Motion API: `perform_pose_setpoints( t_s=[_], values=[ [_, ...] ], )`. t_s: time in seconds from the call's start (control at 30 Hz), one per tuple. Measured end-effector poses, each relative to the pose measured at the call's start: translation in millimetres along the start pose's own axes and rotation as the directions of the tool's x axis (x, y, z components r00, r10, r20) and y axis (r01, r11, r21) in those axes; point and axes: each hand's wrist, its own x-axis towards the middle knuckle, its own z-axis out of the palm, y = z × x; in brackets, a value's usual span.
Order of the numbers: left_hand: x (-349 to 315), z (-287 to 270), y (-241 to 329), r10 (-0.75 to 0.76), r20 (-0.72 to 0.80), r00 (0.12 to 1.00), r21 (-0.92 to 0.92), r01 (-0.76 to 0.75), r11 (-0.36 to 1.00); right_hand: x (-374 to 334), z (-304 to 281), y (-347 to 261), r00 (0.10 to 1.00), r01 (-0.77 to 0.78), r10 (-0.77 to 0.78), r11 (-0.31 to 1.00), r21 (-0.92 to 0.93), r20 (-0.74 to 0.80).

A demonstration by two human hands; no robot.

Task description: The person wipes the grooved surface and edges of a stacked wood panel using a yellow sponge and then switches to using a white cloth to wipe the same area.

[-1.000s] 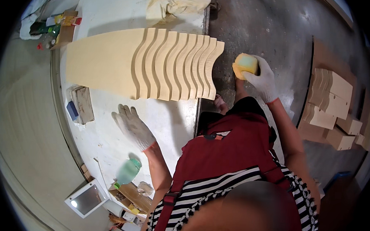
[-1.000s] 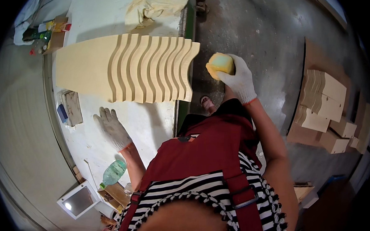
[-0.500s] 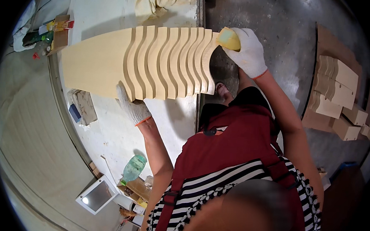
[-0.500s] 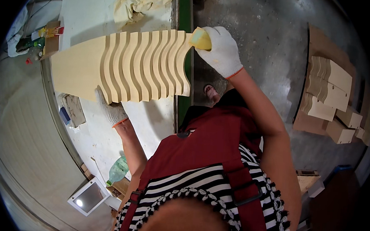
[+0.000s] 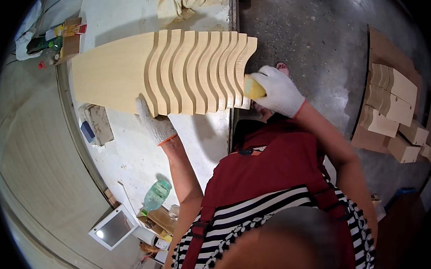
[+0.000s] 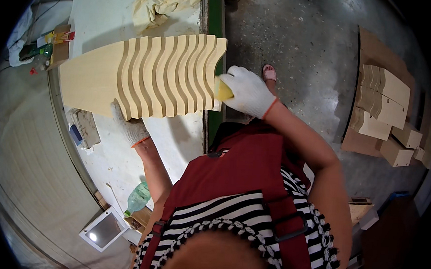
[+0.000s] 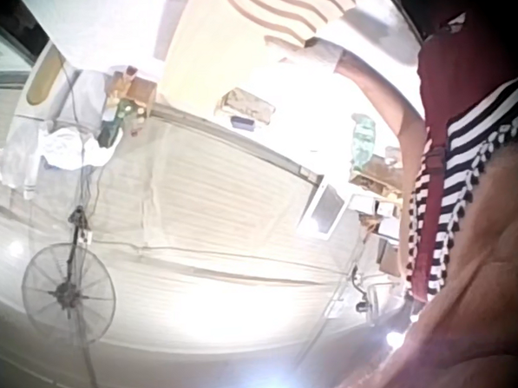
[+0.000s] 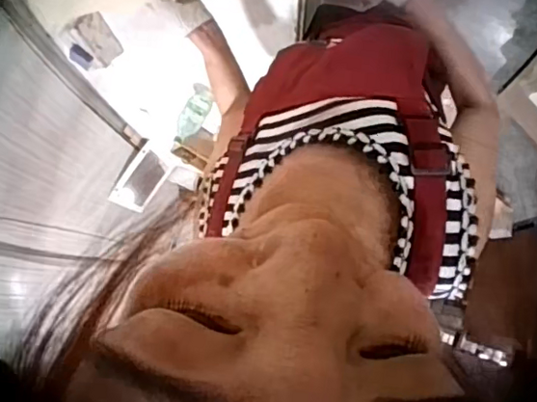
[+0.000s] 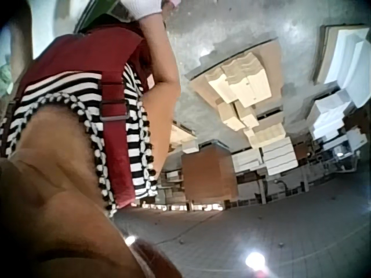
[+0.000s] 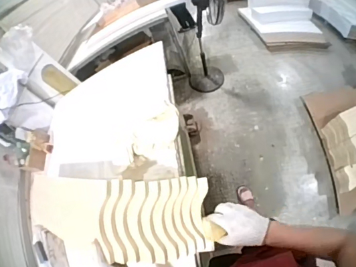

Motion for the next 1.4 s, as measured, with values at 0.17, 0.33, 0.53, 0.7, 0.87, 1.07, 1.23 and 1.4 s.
perform_pose_setpoints(
  t_s=[0.17,0.33,0.53,0.7,0.87,1.07,1.23,1.4],
  values=[
    [3.3,-4.5,-2.4,0.025,0.015,1.0,-0.03,-0.024,0.999,2.4,-30.5,1.4,0.984,-0.083,0.09,0.995,0.046,-0.152],
    [0.4,-0.5,0.7,0.021,0.043,0.999,-0.051,-0.019,0.999,31.2,-12.9,9.8,0.957,-0.117,0.077,0.984,-0.132,-0.278],
    [4.2,-7.5,-3.9,-0.017,0.008,1.0,-0.077,0.017,0.997,22.2,0.3,1.0,0.999,-0.037,0.034,0.997,-0.067,-0.034],
    [2.8,-9.2,-3.5,0.006,0.02,1.0,-0.096,-0.004,0.995,4.1,-34.1,4.3,0.924,0.056,-0.084,0.995,0.087,0.372],
    [6.9,-15.3,-7.9,-0.006,0.029,1.0,-0.079,0.008,0.997,28.3,-44.9,26.9,0.95,-0.152,0.156,0.988,0.036,-0.271],
    [4.3,-11.7,-5.1,-0.013,0.024,1.0,-0.073,0.015,0.997,43.8,-22.7,28.9,0.912,-0.213,0.181,0.976,-0.047,-0.367],
    [-4.2,2.2,0.0,0.028,-0.038,0.999,-0.054,-0.03,0.998,30.9,-8.2,8.4,0.945,-0.182,0.165,0.983,-0.033,-0.282],
    [-0.4,-1.0,-1.6,0.009,-0.038,0.999,-0.056,-0.011,0.998,22.7,-3.7,2.7,0.999,-0.048,0.048,0.999,0.0,0.001]
  ],
)
